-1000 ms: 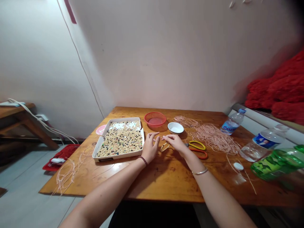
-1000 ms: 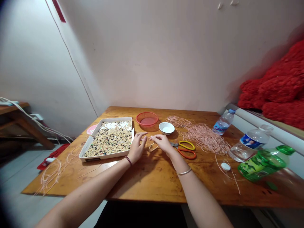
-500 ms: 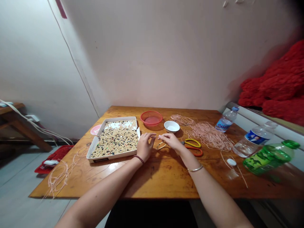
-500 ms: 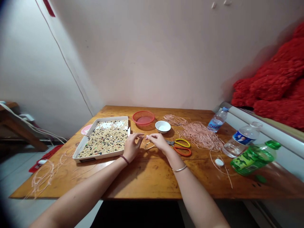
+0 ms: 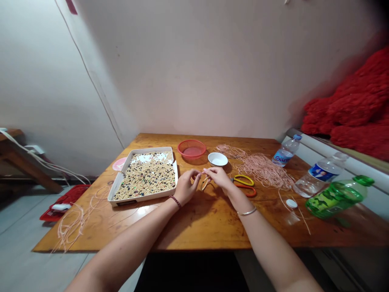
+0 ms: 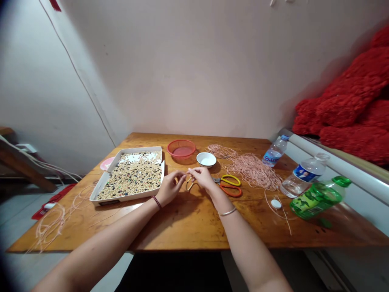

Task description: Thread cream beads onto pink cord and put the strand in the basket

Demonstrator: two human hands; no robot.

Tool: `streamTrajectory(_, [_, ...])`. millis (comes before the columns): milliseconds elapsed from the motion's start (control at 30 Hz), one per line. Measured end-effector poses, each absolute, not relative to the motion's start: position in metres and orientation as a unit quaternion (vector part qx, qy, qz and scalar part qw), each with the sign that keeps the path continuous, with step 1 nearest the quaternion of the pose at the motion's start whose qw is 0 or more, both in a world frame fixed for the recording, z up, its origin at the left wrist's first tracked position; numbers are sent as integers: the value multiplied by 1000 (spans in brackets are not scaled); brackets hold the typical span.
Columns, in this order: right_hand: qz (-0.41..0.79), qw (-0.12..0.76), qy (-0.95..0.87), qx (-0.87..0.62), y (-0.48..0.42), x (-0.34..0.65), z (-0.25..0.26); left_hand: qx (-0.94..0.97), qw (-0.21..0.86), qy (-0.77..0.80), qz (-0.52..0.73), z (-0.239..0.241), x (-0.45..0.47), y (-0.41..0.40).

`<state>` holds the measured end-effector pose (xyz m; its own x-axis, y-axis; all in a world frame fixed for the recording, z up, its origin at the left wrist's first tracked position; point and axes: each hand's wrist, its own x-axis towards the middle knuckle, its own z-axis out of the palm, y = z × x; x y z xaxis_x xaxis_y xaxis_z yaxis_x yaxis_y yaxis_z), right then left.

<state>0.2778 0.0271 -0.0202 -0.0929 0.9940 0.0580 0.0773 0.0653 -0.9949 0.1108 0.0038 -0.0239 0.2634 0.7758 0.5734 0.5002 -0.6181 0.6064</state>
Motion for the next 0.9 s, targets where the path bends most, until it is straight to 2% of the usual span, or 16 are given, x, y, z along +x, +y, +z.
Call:
streamTrajectory(133, [490,470,-561,-474,25,278,-16,813,222,355,404,-24,115,-2])
streamTrajectory(300, [495,456,-589,-447,21,279,-12,765,264,397,433,-29,117,1])
streamTrajectory(633, [392,429,-661,-475,22,282,-18,758,220,412,455,-26,116,3])
streamTrajectory(800, [445,431,-619,-482,23,280,-20,745,240,392,484,-23,117,0])
streamTrajectory(900, [461,433,-610,-477,21,278,-19,730,304,380,480,-22,118,0])
